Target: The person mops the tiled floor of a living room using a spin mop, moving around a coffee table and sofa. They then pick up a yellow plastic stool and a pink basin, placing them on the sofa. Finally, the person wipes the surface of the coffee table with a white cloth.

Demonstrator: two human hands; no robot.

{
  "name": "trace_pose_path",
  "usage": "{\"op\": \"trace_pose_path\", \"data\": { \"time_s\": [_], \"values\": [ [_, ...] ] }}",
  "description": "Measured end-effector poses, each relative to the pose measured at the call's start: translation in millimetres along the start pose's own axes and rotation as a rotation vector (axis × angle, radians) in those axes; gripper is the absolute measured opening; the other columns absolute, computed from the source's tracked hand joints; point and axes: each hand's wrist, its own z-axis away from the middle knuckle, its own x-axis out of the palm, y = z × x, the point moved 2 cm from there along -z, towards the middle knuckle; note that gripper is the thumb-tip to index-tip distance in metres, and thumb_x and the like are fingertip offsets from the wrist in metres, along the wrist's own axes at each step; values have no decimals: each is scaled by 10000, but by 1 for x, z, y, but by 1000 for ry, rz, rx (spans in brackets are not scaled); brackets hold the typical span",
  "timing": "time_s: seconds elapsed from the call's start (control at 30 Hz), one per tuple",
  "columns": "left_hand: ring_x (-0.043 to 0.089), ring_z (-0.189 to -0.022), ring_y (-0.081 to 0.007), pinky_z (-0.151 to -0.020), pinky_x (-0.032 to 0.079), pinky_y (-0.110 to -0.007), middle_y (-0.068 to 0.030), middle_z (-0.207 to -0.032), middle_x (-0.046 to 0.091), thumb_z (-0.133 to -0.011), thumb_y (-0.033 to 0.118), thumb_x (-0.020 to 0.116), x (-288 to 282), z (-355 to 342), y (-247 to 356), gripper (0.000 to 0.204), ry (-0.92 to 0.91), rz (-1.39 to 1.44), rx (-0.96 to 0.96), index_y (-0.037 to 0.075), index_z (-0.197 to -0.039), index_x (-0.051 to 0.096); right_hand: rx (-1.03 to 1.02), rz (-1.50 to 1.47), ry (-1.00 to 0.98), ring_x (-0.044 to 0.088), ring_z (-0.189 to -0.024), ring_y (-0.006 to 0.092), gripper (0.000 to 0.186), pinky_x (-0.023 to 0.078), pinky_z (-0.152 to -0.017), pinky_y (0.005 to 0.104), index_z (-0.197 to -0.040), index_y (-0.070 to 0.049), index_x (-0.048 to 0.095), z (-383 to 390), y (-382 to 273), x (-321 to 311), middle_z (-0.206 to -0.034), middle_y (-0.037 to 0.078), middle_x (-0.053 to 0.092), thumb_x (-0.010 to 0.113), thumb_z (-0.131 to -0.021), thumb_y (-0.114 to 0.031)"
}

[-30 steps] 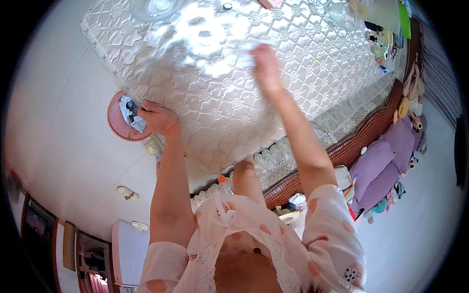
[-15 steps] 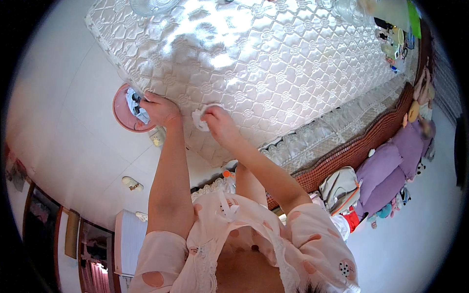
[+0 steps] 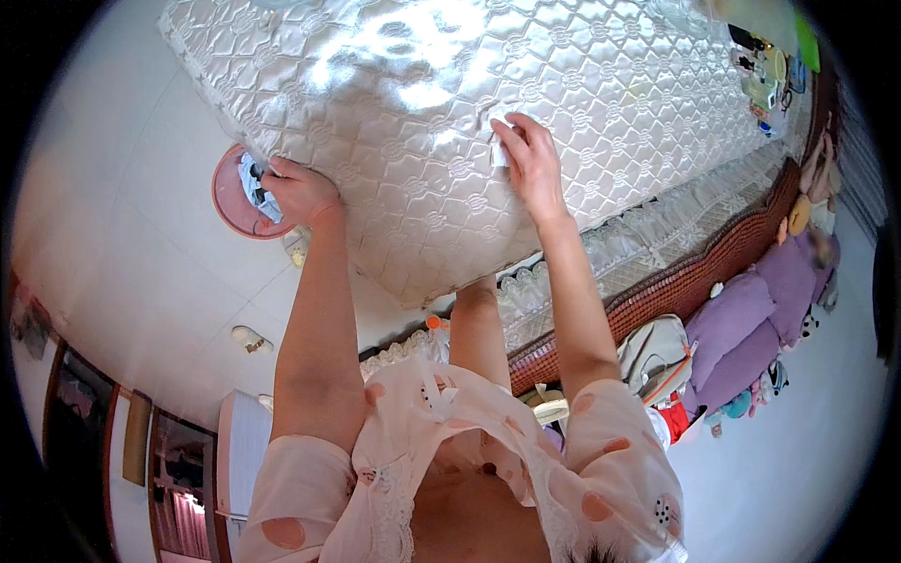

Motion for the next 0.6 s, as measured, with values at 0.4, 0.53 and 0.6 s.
{"op": "trace_pose_path", "data": {
  "time_s": [0.4, 0.53, 0.6],
  "values": [
    [528, -776, -456, -653, 406, -516, -265, -859, 568, -896, 424, 297, 3, -1, -3, 483, 14, 16, 29, -33, -939, 447, 134, -65, 242, 510, -745, 330, 172, 440, -647, 378, -903, -21, 566, -29, -11, 35, -875, 167, 512, 555, -736, 18],
    [530, -779, -455, -657, 407, -515, -264, -864, 570, -894, 419, 300, -4, 2, 3, 491, -2, -41, -37, -45, -944, 451, 268, -434, 38, 524, -785, 306, 179, 450, -672, 372, -907, -36, 569, 39, -52, 58, -917, 150, 527, 581, -731, -2],
    [533, -778, -452, -657, 408, -514, -263, -864, 571, -893, 416, 301, -4, 3, 4, 494, 7, -23, -38, -51, -947, 452, -104, -217, -31, 508, -772, 312, 185, 442, -671, 380, -890, -23, 562, 61, -52, 63, -919, 164, 522, 602, -711, -4]
  ]
}}
